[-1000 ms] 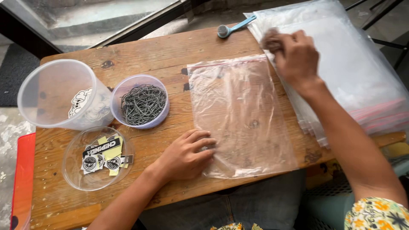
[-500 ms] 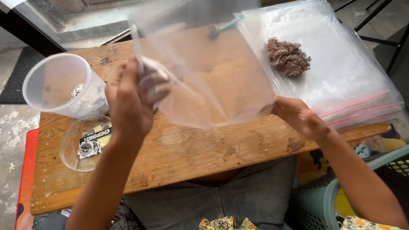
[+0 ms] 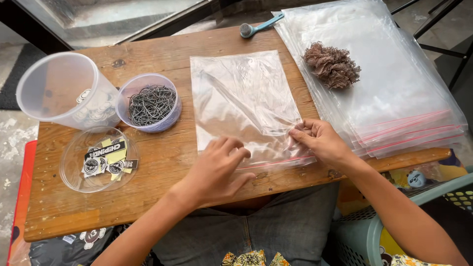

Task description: The person places a brown scrubber into a clear plastic bag and seals it. They then place a yellow pouch into another clear plastic bag, seal it, and set it aside.

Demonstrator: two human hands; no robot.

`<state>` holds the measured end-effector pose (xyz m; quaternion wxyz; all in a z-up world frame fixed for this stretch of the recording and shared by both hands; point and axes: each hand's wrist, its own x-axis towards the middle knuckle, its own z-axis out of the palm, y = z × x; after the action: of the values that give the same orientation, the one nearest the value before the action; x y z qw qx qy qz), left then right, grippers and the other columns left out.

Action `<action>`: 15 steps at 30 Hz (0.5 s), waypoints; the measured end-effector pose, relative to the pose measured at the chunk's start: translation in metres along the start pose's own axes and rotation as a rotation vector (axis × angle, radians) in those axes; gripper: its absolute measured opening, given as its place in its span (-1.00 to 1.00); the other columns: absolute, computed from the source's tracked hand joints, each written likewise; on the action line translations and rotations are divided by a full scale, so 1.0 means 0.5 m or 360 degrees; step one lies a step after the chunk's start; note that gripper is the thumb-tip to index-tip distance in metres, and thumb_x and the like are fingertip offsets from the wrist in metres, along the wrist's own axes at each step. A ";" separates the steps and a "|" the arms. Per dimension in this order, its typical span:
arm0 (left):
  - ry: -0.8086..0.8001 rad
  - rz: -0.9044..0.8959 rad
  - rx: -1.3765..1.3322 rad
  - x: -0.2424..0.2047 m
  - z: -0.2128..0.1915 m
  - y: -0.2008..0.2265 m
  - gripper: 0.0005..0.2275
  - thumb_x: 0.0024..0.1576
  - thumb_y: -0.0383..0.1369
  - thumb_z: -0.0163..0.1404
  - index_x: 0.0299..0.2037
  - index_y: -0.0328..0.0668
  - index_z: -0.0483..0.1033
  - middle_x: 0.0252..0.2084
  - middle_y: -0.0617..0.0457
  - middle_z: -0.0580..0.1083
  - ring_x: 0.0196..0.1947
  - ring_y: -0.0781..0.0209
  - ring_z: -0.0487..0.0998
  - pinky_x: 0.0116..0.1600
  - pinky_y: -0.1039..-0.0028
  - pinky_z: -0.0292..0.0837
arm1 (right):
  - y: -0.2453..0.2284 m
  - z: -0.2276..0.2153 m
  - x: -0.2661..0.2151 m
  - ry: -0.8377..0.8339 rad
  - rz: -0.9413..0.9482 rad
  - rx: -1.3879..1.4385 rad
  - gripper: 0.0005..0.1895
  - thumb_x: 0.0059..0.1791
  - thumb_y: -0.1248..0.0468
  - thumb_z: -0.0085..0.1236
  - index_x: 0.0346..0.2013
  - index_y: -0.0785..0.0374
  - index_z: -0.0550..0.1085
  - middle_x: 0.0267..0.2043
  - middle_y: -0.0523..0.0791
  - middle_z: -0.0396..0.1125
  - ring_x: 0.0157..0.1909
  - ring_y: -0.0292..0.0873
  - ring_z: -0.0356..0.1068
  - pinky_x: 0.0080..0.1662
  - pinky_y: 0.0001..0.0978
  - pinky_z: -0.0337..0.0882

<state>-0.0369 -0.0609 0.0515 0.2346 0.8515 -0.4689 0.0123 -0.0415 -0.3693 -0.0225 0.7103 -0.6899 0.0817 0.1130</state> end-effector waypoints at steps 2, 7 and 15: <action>0.0092 0.0044 0.0067 -0.010 0.054 -0.020 -0.70 0.03 -0.19 0.16 -0.12 -0.11 0.46 -0.19 -0.03 0.37 -0.08 -0.05 0.47 0.00 0.20 0.41 | 0.007 -0.008 0.001 0.0017 0.0024 -0.0064 -0.83 0.07 0.29 0.10 -0.26 0.38 0.39 -0.52 -0.05 0.46 -0.60 -0.26 0.44 -0.61 -0.39 0.51; 0.0223 0.0035 0.0009 -0.004 0.086 -0.027 -0.84 0.03 -0.24 0.15 -0.30 0.00 0.46 -0.27 0.10 0.33 -0.18 0.02 0.45 -0.11 0.28 0.35 | -0.023 0.003 -0.009 0.0093 0.0051 -0.0263 -0.88 0.06 0.32 0.07 -0.27 0.36 0.42 -0.57 -0.06 0.45 -0.62 -0.30 0.38 -0.64 -0.47 0.44; 0.0023 -0.0515 -0.0454 0.020 0.070 -0.008 -0.82 0.09 -0.23 0.03 -0.48 -0.07 0.59 -0.43 -0.01 0.44 -0.37 -0.12 0.53 -0.21 0.22 0.41 | -0.042 0.032 -0.030 0.0640 -0.1375 -0.1708 -0.55 -0.10 0.08 0.37 -0.05 0.25 0.47 -0.32 -0.09 0.30 -0.22 -0.02 0.34 -0.16 -0.22 0.39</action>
<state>-0.0352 -0.0813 0.0211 0.3551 0.8737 -0.3213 -0.0859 -0.0510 -0.3547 0.0024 0.2256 -0.9222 -0.1362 -0.2830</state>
